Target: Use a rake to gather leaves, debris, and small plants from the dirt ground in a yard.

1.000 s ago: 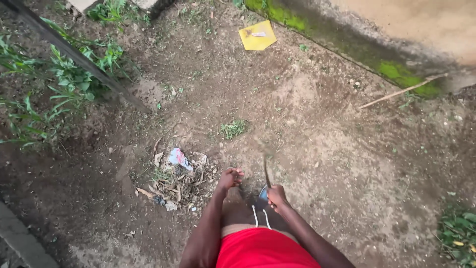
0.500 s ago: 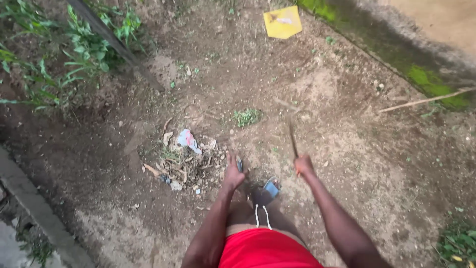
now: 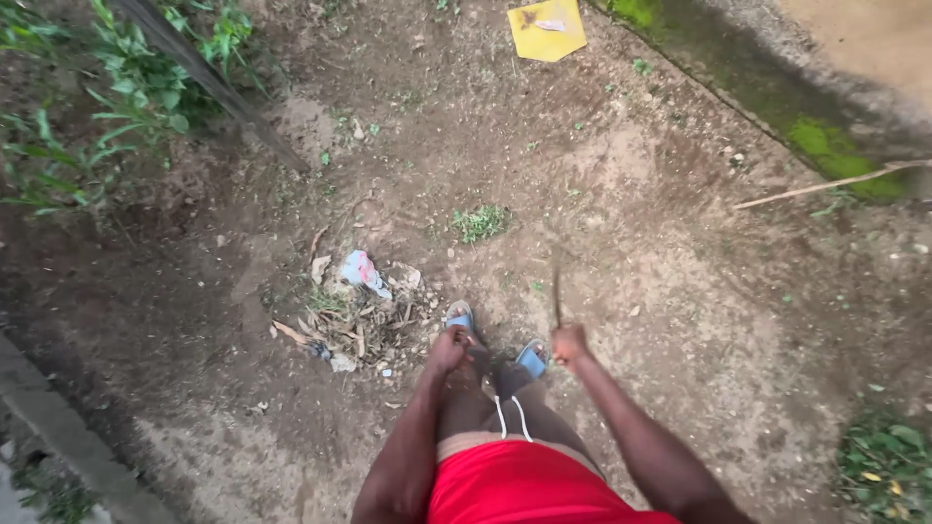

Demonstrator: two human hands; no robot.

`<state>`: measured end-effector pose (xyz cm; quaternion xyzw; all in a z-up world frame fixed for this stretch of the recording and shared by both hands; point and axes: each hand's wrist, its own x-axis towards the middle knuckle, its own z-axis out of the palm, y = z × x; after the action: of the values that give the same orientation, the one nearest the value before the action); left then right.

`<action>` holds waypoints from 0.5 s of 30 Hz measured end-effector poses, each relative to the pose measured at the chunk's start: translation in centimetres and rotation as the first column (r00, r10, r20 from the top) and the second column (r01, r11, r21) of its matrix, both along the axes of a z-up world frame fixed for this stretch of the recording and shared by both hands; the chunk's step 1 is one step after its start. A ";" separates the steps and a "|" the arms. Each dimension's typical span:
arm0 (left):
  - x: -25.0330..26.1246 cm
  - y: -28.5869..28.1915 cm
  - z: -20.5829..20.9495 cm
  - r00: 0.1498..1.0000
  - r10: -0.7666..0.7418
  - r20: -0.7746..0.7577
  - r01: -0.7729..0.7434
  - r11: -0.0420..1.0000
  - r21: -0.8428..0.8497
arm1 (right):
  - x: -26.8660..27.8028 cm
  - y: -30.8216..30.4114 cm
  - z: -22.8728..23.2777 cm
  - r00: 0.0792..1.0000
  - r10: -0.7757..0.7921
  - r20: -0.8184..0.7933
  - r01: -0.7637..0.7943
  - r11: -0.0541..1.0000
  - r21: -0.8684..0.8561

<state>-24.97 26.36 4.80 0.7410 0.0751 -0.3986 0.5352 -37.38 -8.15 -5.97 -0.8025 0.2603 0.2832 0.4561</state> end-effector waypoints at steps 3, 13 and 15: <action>1.7 0.5 -0.1 0.991 0.064 -0.117 -0.064 0.998 0.009 | 4.4 7.1 15.8 0.824 -0.548 -0.143 0.566 0.782 0.262; 7.6 1.7 7.7 0.996 -0.062 -0.063 0.077 0.956 0.283 | 12.9 5.5 19.3 0.927 -0.374 -0.014 0.372 0.919 0.132; 8.7 2.1 8.9 0.987 -0.017 -0.159 0.059 0.962 0.267 | 17.1 4.0 17.4 0.947 -0.319 0.028 0.315 0.945 0.090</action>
<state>-16.30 28.47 13.71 0.7754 0.1559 -0.4511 0.4134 -20.29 -4.16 11.42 -0.7360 0.3641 0.2002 0.5345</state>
